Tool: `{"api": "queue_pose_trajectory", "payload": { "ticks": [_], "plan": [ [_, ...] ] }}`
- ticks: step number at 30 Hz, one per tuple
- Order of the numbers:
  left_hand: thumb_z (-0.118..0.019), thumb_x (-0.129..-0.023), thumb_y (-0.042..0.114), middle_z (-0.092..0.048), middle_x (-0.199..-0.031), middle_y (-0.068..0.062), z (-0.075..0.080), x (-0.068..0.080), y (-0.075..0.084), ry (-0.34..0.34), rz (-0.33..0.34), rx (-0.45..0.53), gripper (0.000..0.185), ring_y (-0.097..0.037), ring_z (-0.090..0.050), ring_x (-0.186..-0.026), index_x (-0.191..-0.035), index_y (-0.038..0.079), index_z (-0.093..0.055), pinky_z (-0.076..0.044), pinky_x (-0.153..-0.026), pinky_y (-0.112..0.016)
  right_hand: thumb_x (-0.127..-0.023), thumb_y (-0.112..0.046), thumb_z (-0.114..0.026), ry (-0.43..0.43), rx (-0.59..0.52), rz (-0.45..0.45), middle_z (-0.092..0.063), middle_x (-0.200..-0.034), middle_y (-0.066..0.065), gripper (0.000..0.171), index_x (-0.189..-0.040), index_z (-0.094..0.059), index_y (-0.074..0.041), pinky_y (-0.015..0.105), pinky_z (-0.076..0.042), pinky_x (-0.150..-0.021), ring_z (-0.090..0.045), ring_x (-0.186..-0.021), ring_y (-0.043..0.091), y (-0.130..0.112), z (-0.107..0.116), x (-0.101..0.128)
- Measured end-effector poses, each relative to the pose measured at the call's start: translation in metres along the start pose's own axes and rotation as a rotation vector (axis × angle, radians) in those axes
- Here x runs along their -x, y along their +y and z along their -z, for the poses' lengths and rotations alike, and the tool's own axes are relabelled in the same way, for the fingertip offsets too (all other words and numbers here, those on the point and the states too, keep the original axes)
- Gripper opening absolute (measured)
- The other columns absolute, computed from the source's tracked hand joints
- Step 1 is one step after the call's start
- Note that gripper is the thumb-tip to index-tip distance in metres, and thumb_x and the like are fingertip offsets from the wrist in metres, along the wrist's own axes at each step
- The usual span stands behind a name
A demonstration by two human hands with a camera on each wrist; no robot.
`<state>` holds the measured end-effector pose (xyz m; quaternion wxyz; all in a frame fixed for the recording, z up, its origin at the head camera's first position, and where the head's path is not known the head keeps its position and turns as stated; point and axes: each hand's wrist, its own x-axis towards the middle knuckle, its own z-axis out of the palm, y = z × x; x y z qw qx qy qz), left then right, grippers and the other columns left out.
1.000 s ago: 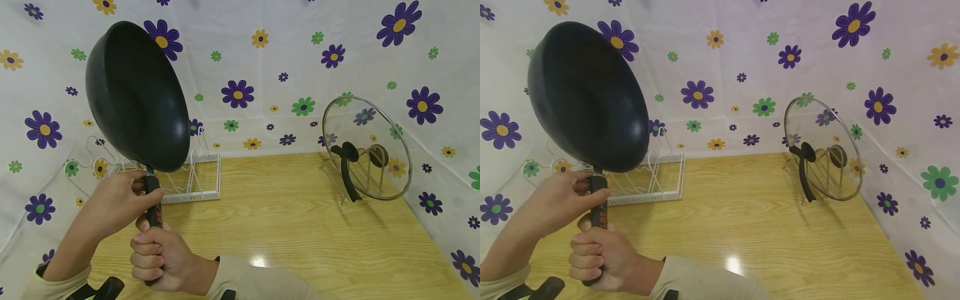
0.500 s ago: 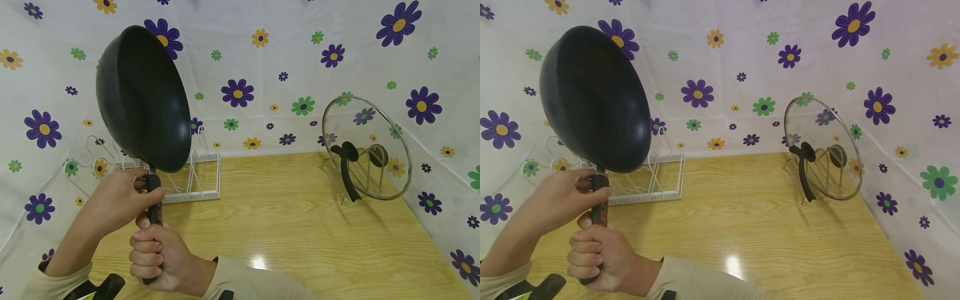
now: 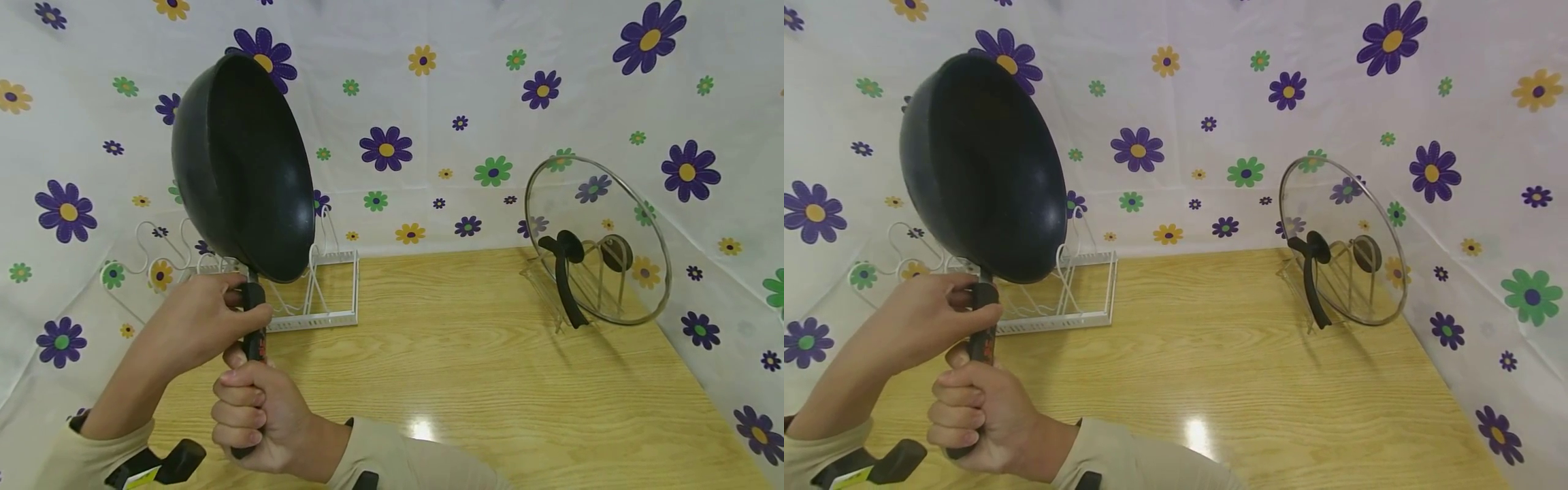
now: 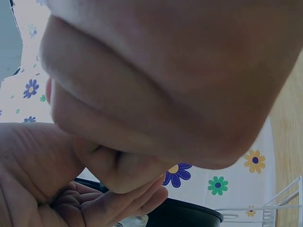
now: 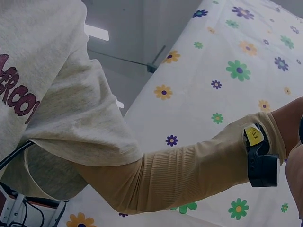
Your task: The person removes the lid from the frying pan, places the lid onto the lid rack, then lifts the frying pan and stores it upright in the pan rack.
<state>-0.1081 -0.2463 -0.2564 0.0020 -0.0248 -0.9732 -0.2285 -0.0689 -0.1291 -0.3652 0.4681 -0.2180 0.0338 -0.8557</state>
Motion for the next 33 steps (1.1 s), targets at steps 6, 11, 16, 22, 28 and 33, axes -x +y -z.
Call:
{"api": "queue_pose_trajectory", "payload": {
  "ticks": [6,11,16,22,28,33],
  "plan": [
    [-0.069,-0.086,0.023,-0.045,-0.058,0.006,-0.0015,-0.0029,-0.0006,0.001,-0.022,-0.016,0.024,-0.014,-0.039,-0.052,-0.071,0.012,-0.054,-0.028,-0.045,-0.028,-0.104,-0.006,-0.012,-0.011,-0.014,0.012,-0.026,-0.051,-0.015,0.053,-0.081,-0.050,-0.034,0.017,-0.007,-0.043,-0.011,-0.041,0.003,0.0014,0.0008,-0.0011],
    [-0.068,-0.086,0.023,-0.044,-0.057,0.007,-0.0020,-0.0044,-0.0010,-0.003,-0.031,-0.029,0.025,-0.014,-0.040,-0.053,-0.070,0.013,-0.053,-0.028,-0.046,-0.028,-0.104,-0.006,-0.014,0.006,-0.020,0.017,-0.025,-0.051,-0.015,0.049,-0.079,-0.047,-0.033,0.017,-0.006,-0.043,-0.009,-0.041,0.004,0.0022,0.0006,-0.0023],
    [-0.068,-0.086,0.023,-0.043,-0.058,0.007,-0.0023,-0.0058,-0.0005,-0.008,-0.031,-0.038,0.025,-0.013,-0.040,-0.054,-0.070,0.013,-0.053,-0.028,-0.047,-0.028,-0.104,-0.006,-0.014,0.015,-0.044,0.024,-0.025,-0.051,-0.015,0.049,-0.076,-0.045,-0.032,0.017,-0.006,-0.044,-0.008,-0.042,0.004,0.0023,-0.0004,-0.0025],
    [-0.068,-0.086,0.024,-0.042,-0.059,0.006,-0.0021,-0.0074,-0.0002,-0.016,-0.036,-0.043,0.025,-0.014,-0.043,-0.056,-0.070,0.013,-0.052,-0.028,-0.048,-0.028,-0.103,-0.006,-0.014,0.015,-0.047,0.037,-0.024,-0.050,-0.015,0.047,-0.074,-0.043,-0.030,0.016,-0.005,-0.043,-0.008,-0.041,0.004,0.0023,-0.0023,-0.0032],
    [-0.069,-0.086,0.024,-0.042,-0.058,0.007,-0.0031,-0.0081,-0.0014,-0.012,-0.045,-0.044,0.027,-0.014,-0.042,-0.055,-0.069,0.013,-0.052,-0.028,-0.048,-0.028,-0.103,-0.007,-0.015,0.019,-0.051,0.042,-0.024,-0.050,-0.015,0.046,-0.072,-0.040,-0.029,0.016,-0.005,-0.044,-0.009,-0.041,0.003,0.0026,-0.0027,-0.0035],
    [-0.069,-0.085,0.024,-0.042,-0.058,0.006,-0.0039,-0.0085,-0.0015,-0.002,-0.055,-0.055,0.027,-0.015,-0.041,-0.055,-0.068,0.013,-0.051,-0.027,-0.048,-0.028,-0.103,-0.006,-0.015,0.018,-0.056,0.047,-0.025,-0.050,-0.015,0.045,-0.071,-0.038,-0.029,0.016,-0.005,-0.044,-0.010,-0.040,0.003,0.0026,-0.0029,-0.0036]
  ]
}}
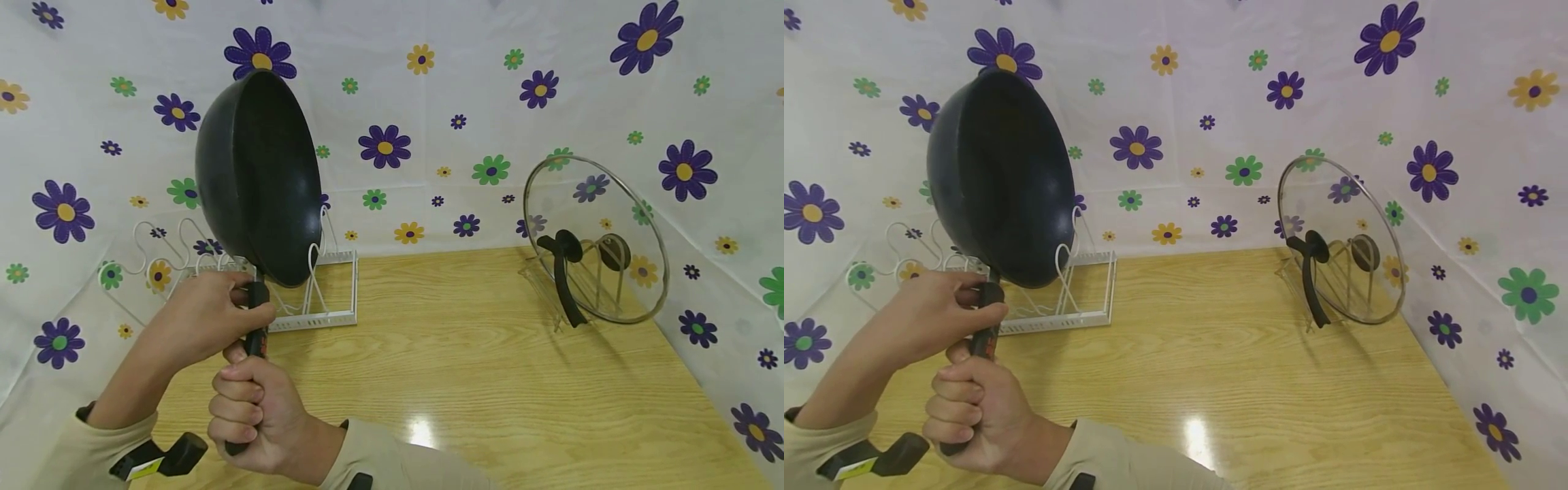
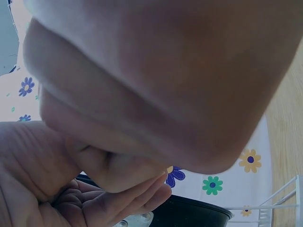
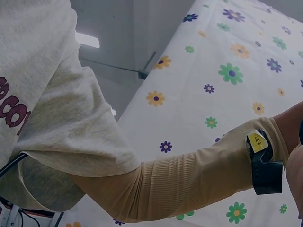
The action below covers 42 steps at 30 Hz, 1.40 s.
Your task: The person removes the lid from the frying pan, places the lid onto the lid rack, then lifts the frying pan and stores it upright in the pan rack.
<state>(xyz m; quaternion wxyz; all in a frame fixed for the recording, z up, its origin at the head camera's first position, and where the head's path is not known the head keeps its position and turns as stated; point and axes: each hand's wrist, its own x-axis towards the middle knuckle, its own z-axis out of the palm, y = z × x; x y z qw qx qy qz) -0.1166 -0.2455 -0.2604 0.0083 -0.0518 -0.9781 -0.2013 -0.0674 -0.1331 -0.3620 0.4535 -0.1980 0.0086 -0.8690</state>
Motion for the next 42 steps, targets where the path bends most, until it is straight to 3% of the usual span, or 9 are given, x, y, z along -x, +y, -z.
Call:
{"api": "queue_pose_trajectory", "payload": {
  "ticks": [29,42],
  "plan": [
    [-0.068,-0.087,0.027,-0.049,-0.057,0.006,-0.0046,-0.0022,0.0012,-0.020,0.012,-0.004,0.024,-0.016,-0.049,-0.055,-0.071,0.014,-0.055,-0.035,-0.048,-0.030,-0.103,-0.007,-0.015,0.010,-0.036,-0.006,-0.028,-0.050,-0.016,0.048,-0.075,-0.047,-0.030,0.015,-0.005,-0.045,-0.007,-0.043,0.003,-0.0017,0.0041,0.0019],
    [-0.069,-0.087,0.027,-0.048,-0.057,0.006,-0.0056,-0.0023,0.0023,-0.014,0.019,0.000,0.025,-0.016,-0.047,-0.057,-0.071,0.013,-0.056,-0.033,-0.049,-0.030,-0.103,-0.005,-0.014,0.001,-0.018,0.008,-0.028,-0.051,-0.016,0.051,-0.073,-0.047,-0.031,0.015,-0.006,-0.045,-0.010,-0.042,0.002,-0.0034,0.0053,0.0022]
  ]
}}
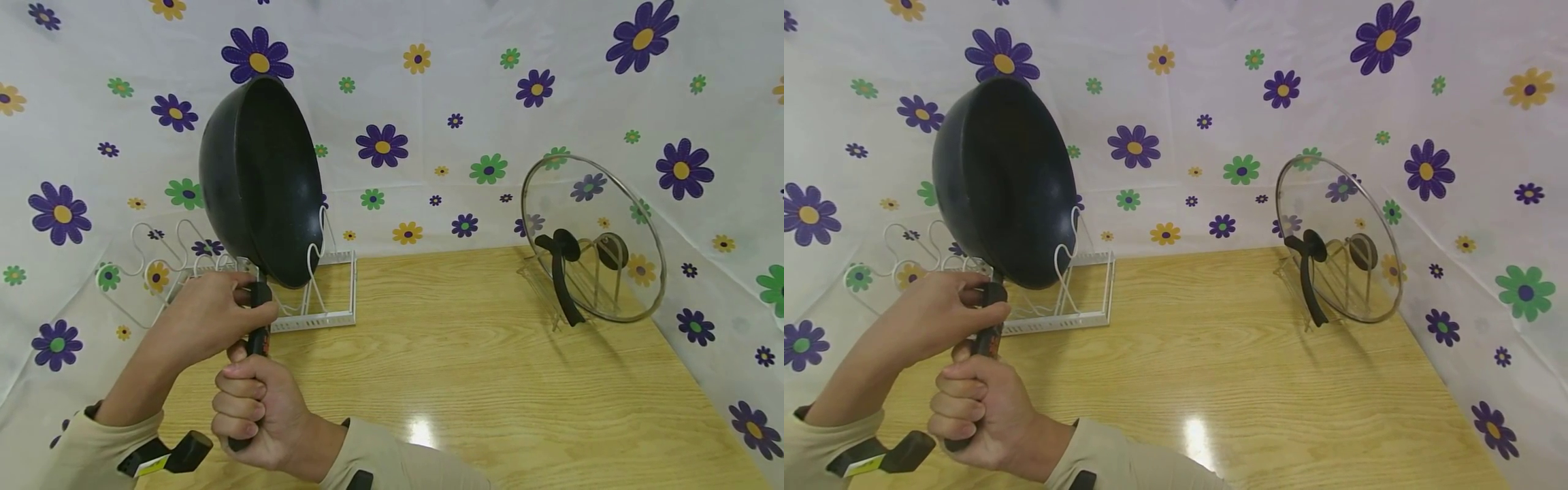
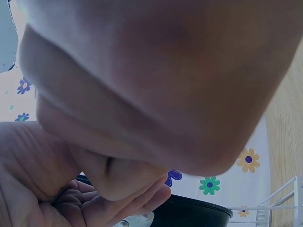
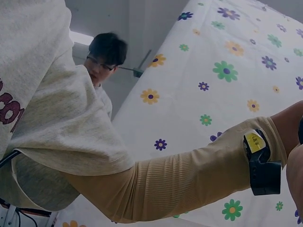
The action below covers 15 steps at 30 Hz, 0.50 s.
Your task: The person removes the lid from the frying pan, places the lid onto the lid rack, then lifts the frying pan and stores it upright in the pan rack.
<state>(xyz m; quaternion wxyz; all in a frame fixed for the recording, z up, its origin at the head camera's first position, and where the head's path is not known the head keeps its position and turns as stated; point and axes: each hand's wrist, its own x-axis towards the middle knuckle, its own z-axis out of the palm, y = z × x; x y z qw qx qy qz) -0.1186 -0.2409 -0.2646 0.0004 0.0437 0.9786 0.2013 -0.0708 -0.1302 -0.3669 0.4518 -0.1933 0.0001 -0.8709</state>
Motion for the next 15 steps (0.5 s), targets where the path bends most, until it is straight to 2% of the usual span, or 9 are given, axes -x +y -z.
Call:
{"api": "queue_pose_trajectory", "payload": {
  "ticks": [15],
  "plan": [
    [-0.068,-0.088,0.027,-0.052,-0.058,0.003,-0.0018,-0.0030,-0.0016,-0.017,0.021,0.027,0.023,-0.017,-0.049,-0.056,-0.074,0.011,-0.059,-0.034,-0.047,-0.030,-0.102,-0.004,-0.014,-0.005,0.006,0.013,-0.030,-0.051,-0.016,0.053,-0.074,-0.049,-0.031,0.015,-0.006,-0.045,-0.011,-0.042,0.002,-0.0014,0.0025,-0.0013]
  ]
}}
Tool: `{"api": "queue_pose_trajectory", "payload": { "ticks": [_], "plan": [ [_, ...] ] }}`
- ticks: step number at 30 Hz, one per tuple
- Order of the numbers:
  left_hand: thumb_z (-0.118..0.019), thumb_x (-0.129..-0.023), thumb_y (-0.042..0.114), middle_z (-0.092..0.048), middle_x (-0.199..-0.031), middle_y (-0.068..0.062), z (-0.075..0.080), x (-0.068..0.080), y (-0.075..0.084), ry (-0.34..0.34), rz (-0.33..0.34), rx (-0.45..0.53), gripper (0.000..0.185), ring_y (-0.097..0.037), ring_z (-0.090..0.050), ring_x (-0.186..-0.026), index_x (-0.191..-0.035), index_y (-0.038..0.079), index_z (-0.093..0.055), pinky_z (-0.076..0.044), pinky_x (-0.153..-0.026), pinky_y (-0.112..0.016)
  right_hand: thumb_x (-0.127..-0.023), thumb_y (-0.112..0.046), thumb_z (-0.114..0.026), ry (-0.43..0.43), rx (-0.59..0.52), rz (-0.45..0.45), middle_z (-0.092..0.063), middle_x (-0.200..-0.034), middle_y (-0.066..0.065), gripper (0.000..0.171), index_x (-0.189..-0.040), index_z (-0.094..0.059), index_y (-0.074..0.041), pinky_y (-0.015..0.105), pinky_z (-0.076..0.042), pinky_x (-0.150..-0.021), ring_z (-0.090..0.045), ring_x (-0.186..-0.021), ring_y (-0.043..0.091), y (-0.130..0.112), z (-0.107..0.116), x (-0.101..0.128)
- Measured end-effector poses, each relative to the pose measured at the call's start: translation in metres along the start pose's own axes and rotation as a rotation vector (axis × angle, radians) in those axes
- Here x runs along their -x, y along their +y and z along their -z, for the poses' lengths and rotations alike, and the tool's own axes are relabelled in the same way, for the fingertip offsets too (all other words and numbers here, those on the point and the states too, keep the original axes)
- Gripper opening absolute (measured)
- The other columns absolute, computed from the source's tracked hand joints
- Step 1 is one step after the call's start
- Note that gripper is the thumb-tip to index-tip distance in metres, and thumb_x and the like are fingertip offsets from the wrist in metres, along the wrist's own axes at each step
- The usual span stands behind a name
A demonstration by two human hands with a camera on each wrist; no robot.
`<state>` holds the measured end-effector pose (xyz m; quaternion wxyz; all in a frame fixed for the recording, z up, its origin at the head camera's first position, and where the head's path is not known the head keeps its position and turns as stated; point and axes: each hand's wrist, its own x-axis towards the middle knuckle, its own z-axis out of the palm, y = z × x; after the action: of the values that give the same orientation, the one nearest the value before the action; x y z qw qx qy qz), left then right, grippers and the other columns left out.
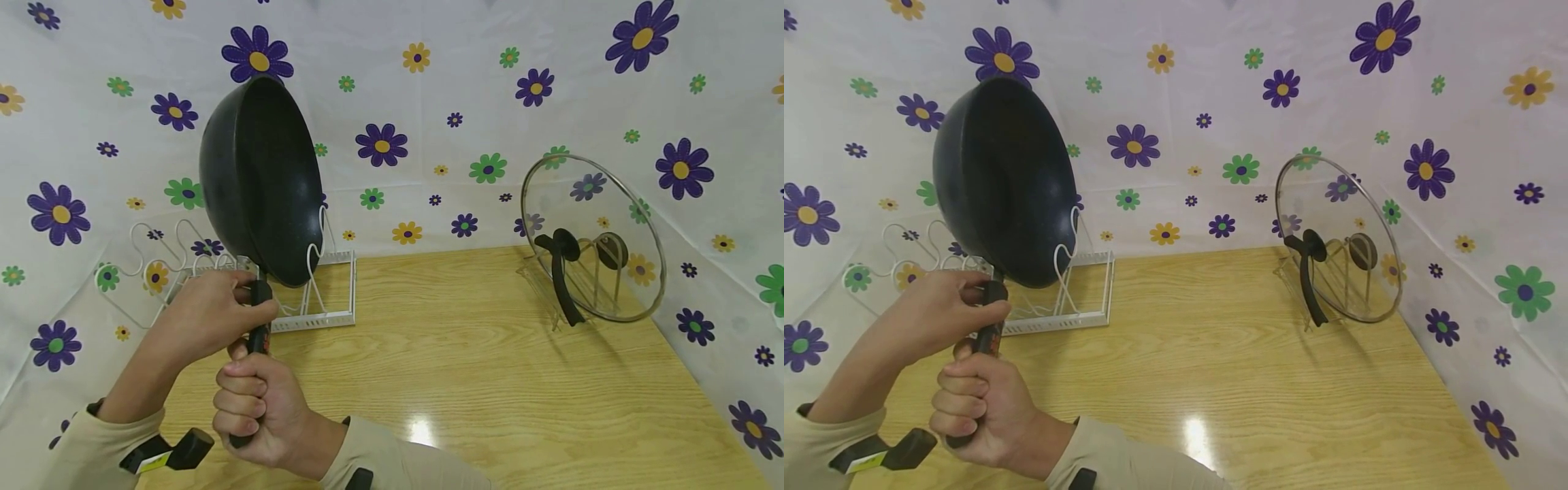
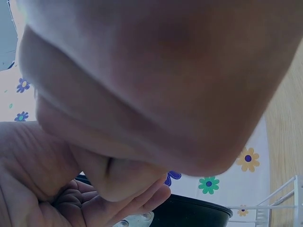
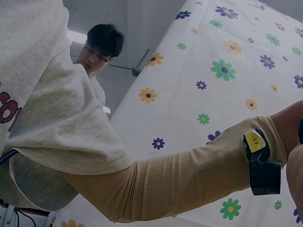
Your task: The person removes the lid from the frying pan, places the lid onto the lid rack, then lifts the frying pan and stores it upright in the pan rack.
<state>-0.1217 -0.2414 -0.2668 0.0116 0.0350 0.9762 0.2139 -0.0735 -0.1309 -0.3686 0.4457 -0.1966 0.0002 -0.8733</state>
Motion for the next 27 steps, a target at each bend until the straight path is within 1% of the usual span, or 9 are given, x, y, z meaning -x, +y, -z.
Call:
{"api": "queue_pose_trajectory", "payload": {
  "ticks": [7,14,19,27],
  "plan": [
    [-0.069,-0.088,0.027,-0.052,-0.058,0.004,-0.0006,-0.0014,-0.0001,0.003,-0.005,0.003,0.024,-0.017,-0.049,-0.056,-0.074,0.011,-0.058,-0.033,-0.047,-0.029,-0.103,-0.005,-0.013,-0.005,-0.020,0.001,-0.031,-0.051,-0.016,0.054,-0.076,-0.052,-0.031,0.015,-0.006,-0.045,-0.010,-0.043,0.002,-0.0013,0.0005,0.0002],
    [-0.069,-0.088,0.028,-0.051,-0.058,0.004,-0.0020,-0.0031,0.0001,0.002,0.000,0.005,0.024,-0.016,-0.048,-0.056,-0.075,0.011,-0.059,-0.032,-0.046,-0.030,-0.103,-0.006,-0.014,0.009,-0.037,-0.007,-0.034,-0.051,-0.016,0.054,-0.075,-0.053,-0.030,0.014,-0.006,-0.045,-0.008,-0.044,0.003,-0.0027,0.0017,0.0005],
    [-0.068,-0.088,0.026,-0.049,-0.058,0.004,-0.0031,-0.0036,0.0002,0.004,-0.006,0.004,0.024,-0.016,-0.047,-0.055,-0.072,0.011,-0.057,-0.032,-0.047,-0.029,-0.103,-0.006,-0.014,0.015,-0.039,-0.006,-0.034,-0.051,-0.016,0.054,-0.075,-0.053,-0.031,0.014,-0.006,-0.046,-0.008,-0.044,0.002,-0.0034,0.0023,0.0009],
    [-0.068,-0.088,0.024,-0.050,-0.058,0.004,-0.0034,-0.0042,0.0005,-0.017,0.002,0.034,0.022,-0.017,-0.049,-0.055,-0.073,0.011,-0.058,-0.034,-0.046,-0.030,-0.104,-0.007,-0.017,0.035,-0.051,-0.004,-0.036,-0.051,-0.016,0.052,-0.073,-0.051,-0.030,0.014,-0.007,-0.046,-0.011,-0.043,0.002,-0.0034,0.0020,0.0023]
  ]
}}
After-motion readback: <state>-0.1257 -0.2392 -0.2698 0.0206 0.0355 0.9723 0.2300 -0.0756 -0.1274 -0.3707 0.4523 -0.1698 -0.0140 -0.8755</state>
